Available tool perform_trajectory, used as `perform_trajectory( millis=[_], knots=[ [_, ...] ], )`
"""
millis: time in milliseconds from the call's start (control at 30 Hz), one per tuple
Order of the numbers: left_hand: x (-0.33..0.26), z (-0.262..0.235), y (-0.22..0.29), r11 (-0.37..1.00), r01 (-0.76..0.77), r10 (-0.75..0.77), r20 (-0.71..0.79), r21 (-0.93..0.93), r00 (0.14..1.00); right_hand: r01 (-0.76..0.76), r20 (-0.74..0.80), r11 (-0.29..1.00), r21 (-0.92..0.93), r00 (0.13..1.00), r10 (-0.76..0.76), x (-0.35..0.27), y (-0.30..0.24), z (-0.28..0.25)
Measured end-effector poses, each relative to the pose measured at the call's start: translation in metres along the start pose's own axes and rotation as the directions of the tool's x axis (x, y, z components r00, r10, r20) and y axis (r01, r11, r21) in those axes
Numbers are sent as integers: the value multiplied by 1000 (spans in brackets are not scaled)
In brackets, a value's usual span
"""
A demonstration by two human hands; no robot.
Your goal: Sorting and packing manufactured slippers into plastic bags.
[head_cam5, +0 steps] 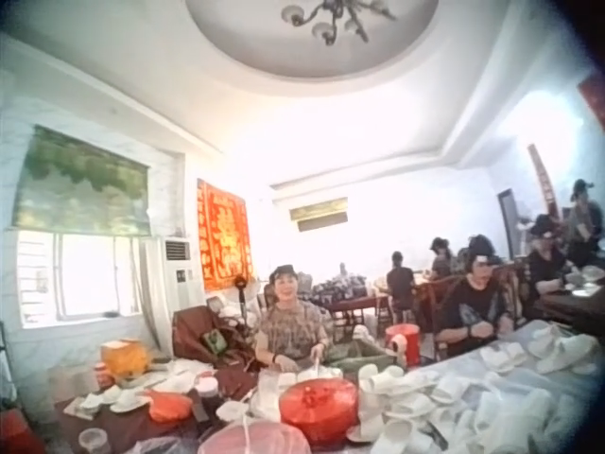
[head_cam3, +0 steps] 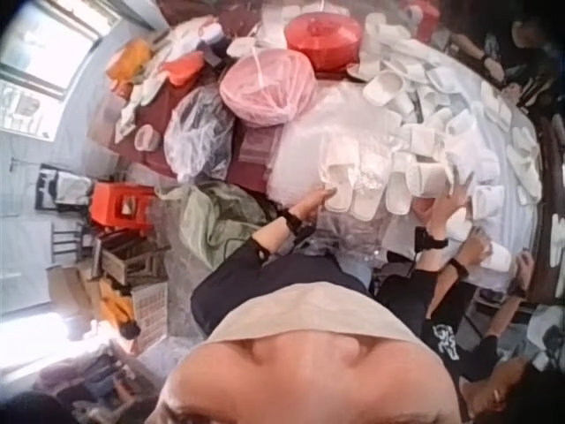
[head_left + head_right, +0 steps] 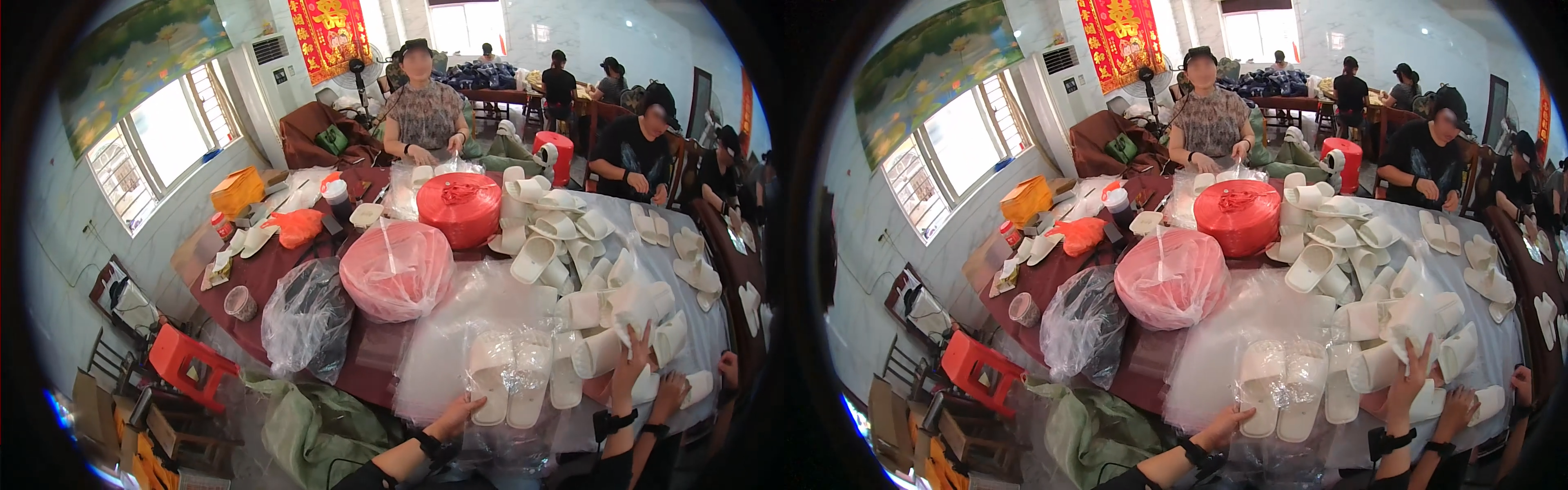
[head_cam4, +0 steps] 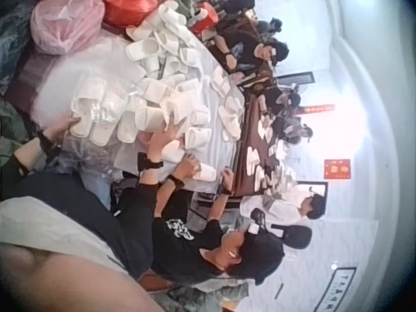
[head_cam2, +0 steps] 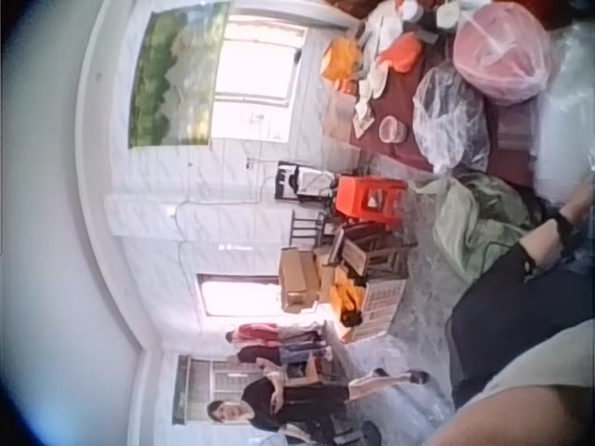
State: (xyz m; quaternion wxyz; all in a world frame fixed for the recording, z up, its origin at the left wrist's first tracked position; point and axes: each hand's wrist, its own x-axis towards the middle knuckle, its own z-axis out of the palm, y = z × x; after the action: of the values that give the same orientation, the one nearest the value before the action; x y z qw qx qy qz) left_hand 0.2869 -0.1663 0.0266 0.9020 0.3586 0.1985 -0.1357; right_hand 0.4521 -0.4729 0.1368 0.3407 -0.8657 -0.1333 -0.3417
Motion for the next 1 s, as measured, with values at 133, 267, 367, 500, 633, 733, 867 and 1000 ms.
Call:
perform_trajectory(
  millis=[133,267,367,500,633,733,867,1000],
  knots=[
    [22,-21,-8,995,52,-51,-11,85,999,-107,240,992,62,967,89,2,-5,1],
    [14,-32,-10,989,5,3,-54,151,999,-62,297,998,-5,953,61,20,4,9],
    [5,-4,14,999,-32,33,-75,20,997,-89,67,995,43,994,86,36,-20,-5],
    [6,0,11,1000,-23,23,12,-10,1000,7,474,997,-81,880,32,18,-2,-5],
    [21,-2,-3,997,-74,74,11,19,997,-264,515,954,-145,803,300,6,3,4],
    [17,-14,-1,1000,8,-8,82,2,997,-78,396,988,-132,910,124,2,9,3],
    [7,-3,10,999,-37,37,-4,20,999,-361,-18,653,666,868,497,30,-26,-13],
    [2,-15,10,991,11,0,-87,131,996,-648,747,600,470,654,121,15,-39,-12]
  ],
)
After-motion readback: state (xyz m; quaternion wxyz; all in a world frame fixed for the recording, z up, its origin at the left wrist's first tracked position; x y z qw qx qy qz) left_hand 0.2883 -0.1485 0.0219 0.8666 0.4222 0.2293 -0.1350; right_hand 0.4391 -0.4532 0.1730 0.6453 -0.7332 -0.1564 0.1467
